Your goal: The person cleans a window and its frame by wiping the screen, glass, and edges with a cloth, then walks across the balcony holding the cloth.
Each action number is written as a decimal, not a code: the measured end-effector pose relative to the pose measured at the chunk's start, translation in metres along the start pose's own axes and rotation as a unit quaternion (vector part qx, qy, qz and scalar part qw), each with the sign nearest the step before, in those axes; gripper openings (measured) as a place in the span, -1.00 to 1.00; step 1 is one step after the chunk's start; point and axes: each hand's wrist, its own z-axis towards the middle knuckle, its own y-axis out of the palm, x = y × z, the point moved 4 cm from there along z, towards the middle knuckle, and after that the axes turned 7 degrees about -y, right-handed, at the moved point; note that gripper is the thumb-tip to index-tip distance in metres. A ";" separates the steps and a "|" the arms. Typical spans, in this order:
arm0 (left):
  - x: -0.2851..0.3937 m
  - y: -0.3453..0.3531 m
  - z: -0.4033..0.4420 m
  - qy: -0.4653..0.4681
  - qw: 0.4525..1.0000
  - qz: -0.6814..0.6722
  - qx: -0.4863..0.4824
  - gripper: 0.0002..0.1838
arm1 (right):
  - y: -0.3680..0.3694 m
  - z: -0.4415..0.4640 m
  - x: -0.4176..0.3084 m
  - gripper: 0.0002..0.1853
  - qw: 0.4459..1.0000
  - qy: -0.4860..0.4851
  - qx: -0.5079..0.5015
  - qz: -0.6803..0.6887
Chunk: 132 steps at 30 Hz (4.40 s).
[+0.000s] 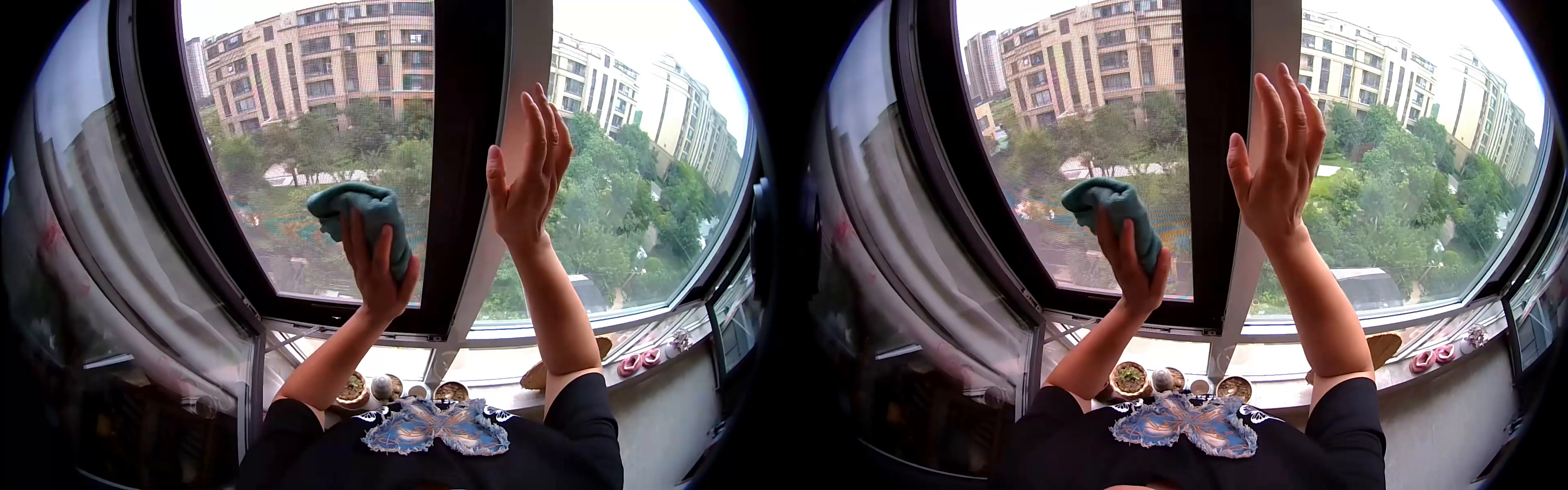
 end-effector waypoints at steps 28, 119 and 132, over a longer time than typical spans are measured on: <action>0.105 0.081 0.502 0.266 0.946 0.167 0.081 -0.35 | 0.022 0.102 0.062 -0.27 0.998 -0.046 -0.050 0.015; -0.268 -0.114 0.070 -0.120 0.938 0.279 0.165 -0.38 | 0.054 0.072 0.150 -0.65 0.979 -0.157 -0.102 -0.084; -0.251 -0.132 0.281 0.089 0.920 0.280 0.258 -0.46 | 0.050 0.075 0.132 -0.69 0.989 -0.089 -0.104 -0.061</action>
